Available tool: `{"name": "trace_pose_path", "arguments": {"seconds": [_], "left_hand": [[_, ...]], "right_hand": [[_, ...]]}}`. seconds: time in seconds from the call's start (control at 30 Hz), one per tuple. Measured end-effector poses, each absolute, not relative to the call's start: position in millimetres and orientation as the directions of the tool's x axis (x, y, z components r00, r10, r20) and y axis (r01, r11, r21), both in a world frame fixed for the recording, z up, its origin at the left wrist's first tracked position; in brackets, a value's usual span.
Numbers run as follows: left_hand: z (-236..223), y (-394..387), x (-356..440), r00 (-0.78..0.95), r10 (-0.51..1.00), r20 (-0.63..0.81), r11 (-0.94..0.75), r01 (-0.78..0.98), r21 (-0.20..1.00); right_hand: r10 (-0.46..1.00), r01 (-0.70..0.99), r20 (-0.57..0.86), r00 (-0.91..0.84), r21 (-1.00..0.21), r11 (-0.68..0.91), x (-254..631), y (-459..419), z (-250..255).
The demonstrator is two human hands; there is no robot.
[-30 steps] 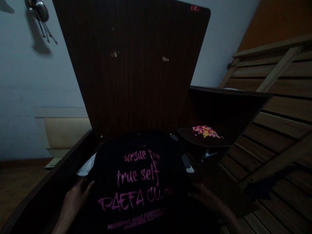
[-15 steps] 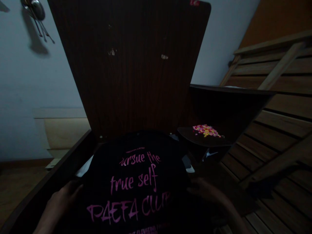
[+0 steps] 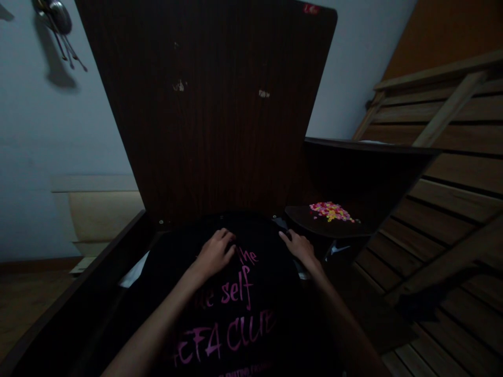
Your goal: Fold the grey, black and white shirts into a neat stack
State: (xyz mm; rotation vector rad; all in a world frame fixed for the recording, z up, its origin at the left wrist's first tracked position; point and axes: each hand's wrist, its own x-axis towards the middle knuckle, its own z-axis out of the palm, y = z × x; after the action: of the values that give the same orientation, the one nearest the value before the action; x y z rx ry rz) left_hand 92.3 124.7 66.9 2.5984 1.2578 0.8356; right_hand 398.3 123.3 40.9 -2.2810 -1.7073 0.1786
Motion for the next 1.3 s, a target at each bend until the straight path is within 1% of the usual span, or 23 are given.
{"name": "trace_pose_path", "arguments": {"seconds": [0.07, 0.13, 0.23, 0.33, 0.4, 0.47, 0.6, 0.67, 0.73, 0.77, 0.87, 0.97, 1.0, 1.07, 1.13, 1.23, 1.3], "left_hand": [[66, 140, 128, 0.612, 0.685, 0.395, -0.728, 0.601, 0.331], [62, 159, 160, 0.696, 0.618, 0.365, -0.786, 0.532, 0.316], [51, 188, 200, 0.772, 0.526, 0.356, -0.84, 0.406, 0.359], [39, 211, 231, 0.789, 0.502, 0.355, -0.841, 0.349, 0.413], [30, 222, 246, 0.783, 0.502, 0.367, -0.835, 0.328, 0.442], [24, 228, 257, 0.776, 0.507, 0.377, -0.827, 0.314, 0.466], [23, 235, 266, 0.744, 0.545, 0.387, -0.789, 0.299, 0.536], [28, 239, 266, 0.698, 0.578, 0.422, -0.752, 0.255, 0.608], [34, 244, 264, 0.608, 0.663, 0.436, -0.665, 0.212, 0.716], [37, 247, 262, 0.556, 0.717, 0.421, -0.609, 0.204, 0.767], [41, 256, 255, 0.425, 0.849, 0.314, -0.446, 0.258, 0.857], [40, 261, 242, 0.392, 0.91, 0.138, -0.283, 0.34, 0.897], [38, 261, 236, 0.4, 0.914, 0.07, -0.228, 0.365, 0.903], [35, 258, 223, 0.432, 0.901, -0.048, -0.148, 0.41, 0.9], [31, 252, 210, 0.472, 0.872, -0.129, -0.122, 0.465, 0.877], [27, 245, 199, 0.512, 0.839, -0.183, -0.145, 0.536, 0.832], [25, 243, 198, 0.496, 0.851, -0.172, -0.152, 0.547, 0.823]], "right_hand": [[0.94, 0.918, 0.073, 0.334, -0.25, -0.307, 390, 125, 42], [0.914, 0.908, 0.139, 0.38, -0.246, -0.34, 383, 123, 40], [0.855, 0.892, 0.3, 0.423, -0.304, -0.335, 376, 118, 34], [0.779, 0.896, 0.483, 0.401, -0.386, -0.221, 373, 111, 27], [0.72, 0.902, 0.588, 0.368, -0.415, -0.123, 372, 107, 22], [0.675, 0.907, 0.659, 0.333, -0.419, -0.038, 372, 105, 17], [0.645, 0.919, 0.726, 0.24, -0.384, 0.091, 374, 101, 1], [0.631, 0.925, 0.756, 0.174, -0.346, 0.159, 376, 101, -8], [0.614, 0.925, 0.786, 0.077, -0.286, 0.251, 377, 101, -18], [0.604, 0.919, 0.797, 0.016, -0.25, 0.305, 378, 102, -22], [0.572, 0.874, 0.802, -0.174, -0.142, 0.464, 377, 104, -31], [0.563, 0.828, 0.773, -0.294, -0.088, 0.554, 375, 103, -31], [0.579, 0.825, 0.757, -0.303, -0.096, 0.557, 375, 102, -29], [0.646, 0.835, 0.71, -0.28, -0.151, 0.529, 374, 99, -23], [0.735, 0.843, 0.63, -0.25, -0.231, 0.485, 374, 97, -16], [0.835, 0.842, 0.489, -0.254, -0.313, 0.44, 374, 96, -7], [0.864, 0.849, 0.437, -0.251, -0.329, 0.413, 373, 97, -3]]}}
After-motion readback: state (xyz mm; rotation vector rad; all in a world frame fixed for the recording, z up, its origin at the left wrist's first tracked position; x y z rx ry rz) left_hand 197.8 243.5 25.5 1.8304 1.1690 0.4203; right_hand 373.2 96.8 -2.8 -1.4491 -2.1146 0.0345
